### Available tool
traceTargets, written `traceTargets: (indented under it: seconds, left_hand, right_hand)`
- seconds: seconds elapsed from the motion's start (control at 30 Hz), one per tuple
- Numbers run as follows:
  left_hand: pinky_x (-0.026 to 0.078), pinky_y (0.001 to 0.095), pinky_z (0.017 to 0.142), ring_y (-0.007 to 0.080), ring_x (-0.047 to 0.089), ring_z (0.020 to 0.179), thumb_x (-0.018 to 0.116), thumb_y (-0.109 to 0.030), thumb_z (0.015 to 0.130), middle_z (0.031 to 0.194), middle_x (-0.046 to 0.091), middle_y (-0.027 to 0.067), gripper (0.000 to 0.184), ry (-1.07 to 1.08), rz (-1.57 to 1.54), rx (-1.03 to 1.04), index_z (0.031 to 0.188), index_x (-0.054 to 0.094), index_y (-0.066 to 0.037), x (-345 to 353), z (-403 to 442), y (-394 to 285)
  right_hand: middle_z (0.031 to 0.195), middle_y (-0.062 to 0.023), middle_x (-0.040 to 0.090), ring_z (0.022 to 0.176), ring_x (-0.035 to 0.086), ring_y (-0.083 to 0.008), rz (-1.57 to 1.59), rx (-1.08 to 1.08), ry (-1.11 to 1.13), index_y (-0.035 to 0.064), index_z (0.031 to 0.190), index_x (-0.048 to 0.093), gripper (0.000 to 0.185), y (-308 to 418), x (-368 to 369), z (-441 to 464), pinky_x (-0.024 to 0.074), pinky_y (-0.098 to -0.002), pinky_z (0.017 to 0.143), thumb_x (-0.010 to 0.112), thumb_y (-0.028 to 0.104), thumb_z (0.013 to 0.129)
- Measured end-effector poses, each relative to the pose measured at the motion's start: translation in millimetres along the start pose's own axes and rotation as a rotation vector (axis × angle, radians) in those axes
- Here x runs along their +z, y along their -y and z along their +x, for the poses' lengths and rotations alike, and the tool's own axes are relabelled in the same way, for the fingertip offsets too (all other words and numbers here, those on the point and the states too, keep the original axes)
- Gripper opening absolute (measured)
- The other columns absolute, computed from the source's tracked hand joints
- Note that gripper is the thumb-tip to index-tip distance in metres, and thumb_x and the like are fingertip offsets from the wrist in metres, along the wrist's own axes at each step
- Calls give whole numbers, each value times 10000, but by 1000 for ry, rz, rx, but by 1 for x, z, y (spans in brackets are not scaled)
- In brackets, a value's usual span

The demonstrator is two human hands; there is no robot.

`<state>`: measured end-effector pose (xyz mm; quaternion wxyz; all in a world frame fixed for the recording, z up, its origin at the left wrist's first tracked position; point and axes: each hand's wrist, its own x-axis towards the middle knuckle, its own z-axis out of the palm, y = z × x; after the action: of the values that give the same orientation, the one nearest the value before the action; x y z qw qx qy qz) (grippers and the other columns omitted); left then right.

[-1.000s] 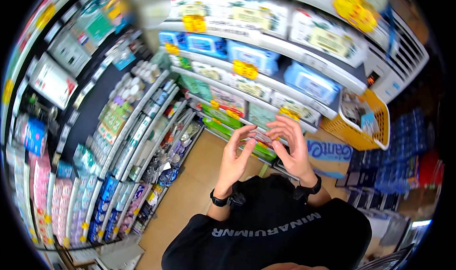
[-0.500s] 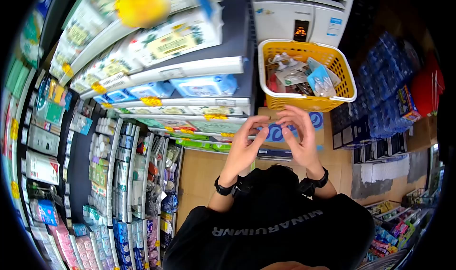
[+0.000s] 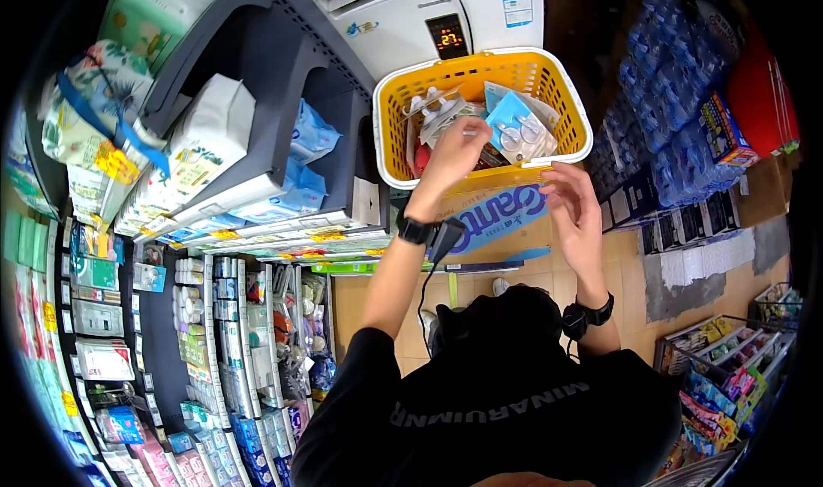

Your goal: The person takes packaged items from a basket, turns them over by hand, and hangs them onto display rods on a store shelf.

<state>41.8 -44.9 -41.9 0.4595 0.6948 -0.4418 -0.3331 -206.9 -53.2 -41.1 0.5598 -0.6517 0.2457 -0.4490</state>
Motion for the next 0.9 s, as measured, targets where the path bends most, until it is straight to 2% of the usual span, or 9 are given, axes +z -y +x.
traceTargets:
  seconds: [0.07, 0.2, 0.3, 0.37, 0.47, 0.5, 0.57, 0.7, 0.9]
  left_hand:
    - [515, 313, 690, 171, 647, 836, 619, -297, 953, 1035, 696, 102, 350, -57, 147, 97, 1121, 660, 7, 8, 37, 20]
    - [517, 343, 712, 208, 660, 831, 630, -305, 930, 1016, 703, 125, 381, -73, 281, 45, 1098, 664, 35, 16, 77, 35]
    - [509, 342, 725, 222, 667, 820, 648, -307, 911, 987, 707, 142, 419, 102, 371, -80, 1105, 645, 65, 17, 83, 19]
    - [516, 412, 802, 343, 706, 863, 622, -330, 884, 883, 721, 226, 404, 29, 419, 40, 980, 718, 51, 22, 101, 45]
    - [519, 408, 773, 347, 709, 834, 654, -320, 861, 857, 723, 217, 385, 88, 465, 4, 992, 727, 35, 21, 118, 64]
    - [519, 408, 773, 347, 709, 834, 654, -320, 861, 857, 723, 217, 385, 87, 466, 6, 992, 727, 35, 21, 122, 67]
    - [497, 347, 645, 192, 646, 698, 721, -225, 860, 774, 699, 111, 317, 130, 460, -36, 908, 690, 87, 20, 126, 73]
    - [501, 273, 596, 131, 633, 678, 715, -171, 903, 816, 707, 78, 236, 148, 321, -12, 970, 705, 55, 22, 129, 83]
    - [545, 267, 617, 138, 655, 732, 694, -155, 923, 894, 709, 85, 230, 165, 221, -8, 1024, 683, 51, 23, 112, 62]
  right_hand:
    - [1184, -124, 650, 1016, 642, -192, -2, 16, -11, 7, 1324, 526, 366, -4, -9, 0, 507, -316, 913, 568, 26, 961]
    - [1188, -125, 651, 1015, 642, -185, 9, 43, -22, 4, 1313, 531, 357, -8, -20, 0, 510, -320, 916, 574, 26, 959]
    - [1189, -126, 654, 1014, 642, -179, -8, 47, -42, 2, 1307, 534, 354, -11, -28, -1, 512, -321, 918, 577, 26, 957]
    - [1187, -125, 657, 1013, 643, -177, -15, 44, -45, 1, 1306, 535, 354, -13, -31, -1, 512, -320, 918, 577, 23, 955]
    - [1183, -122, 662, 1009, 644, -176, -23, 42, -51, 0, 1305, 535, 355, -13, -34, 1, 513, -317, 916, 575, 17, 953]
    - [1180, -120, 664, 1006, 645, -177, -27, 40, -53, 0, 1305, 535, 355, -12, -35, 2, 513, -316, 915, 574, 14, 953]
    - [1179, -120, 663, 1004, 647, -177, -30, 39, -55, 2, 1305, 536, 355, -12, -37, 3, 513, -314, 914, 572, 12, 952]
    - [1176, -120, 663, 1000, 651, -181, -23, 32, -51, 8, 1308, 535, 354, -15, -38, 10, 514, -312, 910, 565, 7, 955]
    - [1164, -113, 666, 973, 657, -174, -17, 29, -22, 5, 1311, 531, 354, -21, -35, 17, 521, -305, 888, 554, -3, 958]
